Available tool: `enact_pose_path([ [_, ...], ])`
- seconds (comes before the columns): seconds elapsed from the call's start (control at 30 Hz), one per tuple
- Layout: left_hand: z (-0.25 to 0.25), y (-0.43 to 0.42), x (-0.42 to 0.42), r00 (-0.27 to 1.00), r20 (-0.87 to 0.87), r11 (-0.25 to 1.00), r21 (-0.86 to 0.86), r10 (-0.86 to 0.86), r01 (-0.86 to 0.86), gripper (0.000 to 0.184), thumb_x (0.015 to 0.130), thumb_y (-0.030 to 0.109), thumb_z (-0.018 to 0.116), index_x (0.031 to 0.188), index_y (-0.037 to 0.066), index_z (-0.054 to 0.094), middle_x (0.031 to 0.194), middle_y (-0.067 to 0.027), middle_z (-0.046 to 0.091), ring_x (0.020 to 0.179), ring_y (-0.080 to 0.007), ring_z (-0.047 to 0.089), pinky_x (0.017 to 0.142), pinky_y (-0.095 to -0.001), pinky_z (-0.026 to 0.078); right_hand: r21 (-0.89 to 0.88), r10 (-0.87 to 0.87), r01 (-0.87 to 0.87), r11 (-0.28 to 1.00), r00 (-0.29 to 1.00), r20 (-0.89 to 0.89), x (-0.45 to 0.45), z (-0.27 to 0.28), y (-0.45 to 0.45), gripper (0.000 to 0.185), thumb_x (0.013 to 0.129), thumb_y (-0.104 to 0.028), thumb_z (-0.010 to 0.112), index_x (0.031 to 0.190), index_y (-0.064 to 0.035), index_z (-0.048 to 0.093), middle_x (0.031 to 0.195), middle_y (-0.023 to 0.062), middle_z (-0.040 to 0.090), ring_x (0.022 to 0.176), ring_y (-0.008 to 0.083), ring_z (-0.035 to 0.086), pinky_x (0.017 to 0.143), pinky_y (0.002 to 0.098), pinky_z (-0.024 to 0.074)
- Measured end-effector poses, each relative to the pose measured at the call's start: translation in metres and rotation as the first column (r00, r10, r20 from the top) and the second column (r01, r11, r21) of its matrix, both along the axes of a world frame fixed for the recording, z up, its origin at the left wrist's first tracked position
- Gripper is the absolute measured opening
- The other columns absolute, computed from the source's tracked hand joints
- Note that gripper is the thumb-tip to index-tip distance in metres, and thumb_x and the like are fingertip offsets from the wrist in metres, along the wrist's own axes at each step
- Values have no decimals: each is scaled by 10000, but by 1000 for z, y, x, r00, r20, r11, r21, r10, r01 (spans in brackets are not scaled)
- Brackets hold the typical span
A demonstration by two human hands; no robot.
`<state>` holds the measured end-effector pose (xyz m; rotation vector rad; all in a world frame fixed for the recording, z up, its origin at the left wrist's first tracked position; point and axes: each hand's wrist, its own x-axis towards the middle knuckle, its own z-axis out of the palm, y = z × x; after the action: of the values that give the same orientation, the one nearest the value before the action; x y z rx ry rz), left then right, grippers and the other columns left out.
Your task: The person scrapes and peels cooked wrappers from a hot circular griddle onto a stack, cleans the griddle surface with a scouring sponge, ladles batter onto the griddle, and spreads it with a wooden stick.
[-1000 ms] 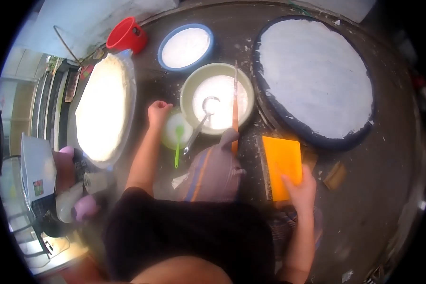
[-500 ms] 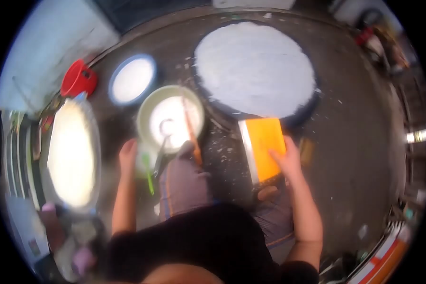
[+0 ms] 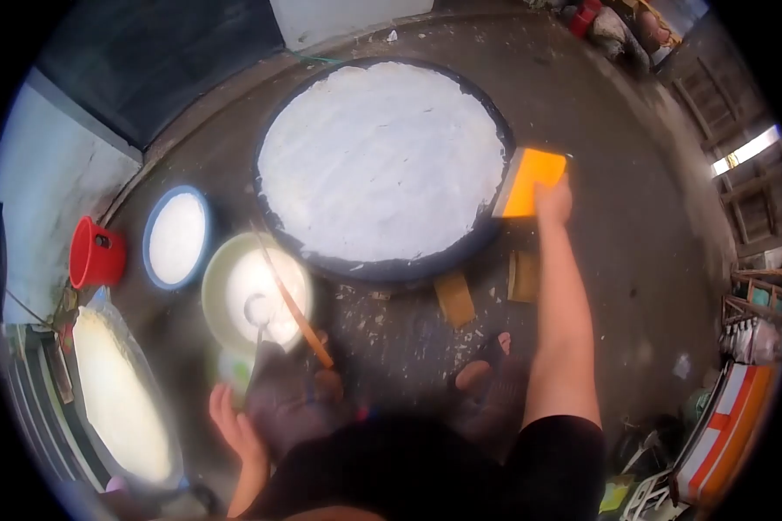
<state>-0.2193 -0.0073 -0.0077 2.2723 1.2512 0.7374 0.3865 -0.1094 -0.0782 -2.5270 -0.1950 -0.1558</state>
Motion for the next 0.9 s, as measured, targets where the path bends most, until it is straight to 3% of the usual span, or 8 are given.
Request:
enact_pose_path([
  [0.17,1,15,20,999,-22,999,-26,37,-37,421,865,210,353,1149,-83,456,1230,-236,389,1158,-369,370,980,-431,272,-125,95,-80,989,988,118,34,23,66,515,707,-206,669,1170,-63,495,1012,148,617,952,295,586,822,349,449],
  [0.27,1,26,29,998,-53,999,-35,33,-35,414,867,208,352,1142,-81,462,1232,-237,383,1156,-369,372,973,-432,283,-215,-49,53,975,999,24,84,21,95,562,701,-234,670,1213,-108,476,1030,142,612,958,300,582,835,357,443],
  [0.33,1,29,36,995,-95,998,-62,19,-25,405,870,207,350,1132,-79,467,1238,-238,371,1156,-367,373,967,-433,292,-98,251,-247,964,967,33,100,17,116,576,709,-263,659,1233,-134,460,1054,139,603,962,293,581,831,376,444],
  [0.4,0,35,47,996,-75,994,-97,38,-45,402,868,210,354,1124,-78,470,1235,-238,369,1152,-371,374,963,-437,295,-198,289,-268,943,953,88,107,23,142,568,722,-249,646,1245,-142,453,1070,138,595,980,283,575,827,385,445],
  [0.53,-4,48,60,993,-116,994,-100,33,-45,398,859,216,372,1104,-77,486,1215,-246,379,1131,-380,383,946,-444,308,-354,59,-67,933,998,-31,125,43,187,635,733,-262,649,1310,-208,390,1140,98,568,1035,262,548,848,372,437],
  [0.6,-1,54,74,992,-121,990,-125,44,-59,392,849,217,391,1091,-74,498,1204,-248,386,1121,-384,387,940,-448,311,-420,260,-225,879,965,26,147,27,212,613,759,-269,622,1319,-227,377,1170,80,553,1051,251,540,862,368,431],
  [0.73,10,66,98,988,-144,991,-110,56,-72,375,881,189,384,1164,-30,493,1237,-215,420,1150,-345,396,978,-414,287,-455,189,-157,877,982,25,160,36,262,574,779,-237,591,1315,-232,386,1190,81,540,1070,238,529,888,362,416],
  [0.9,7,74,104,981,-182,987,-132,63,-88,381,890,199,360,1151,-43,497,1238,-226,414,1151,-348,394,976,-414,286,-462,464,-368,807,879,109,177,19,347,579,768,-179,597,1304,-272,397,1182,95,542,1076,233,522,916,355,394],
])
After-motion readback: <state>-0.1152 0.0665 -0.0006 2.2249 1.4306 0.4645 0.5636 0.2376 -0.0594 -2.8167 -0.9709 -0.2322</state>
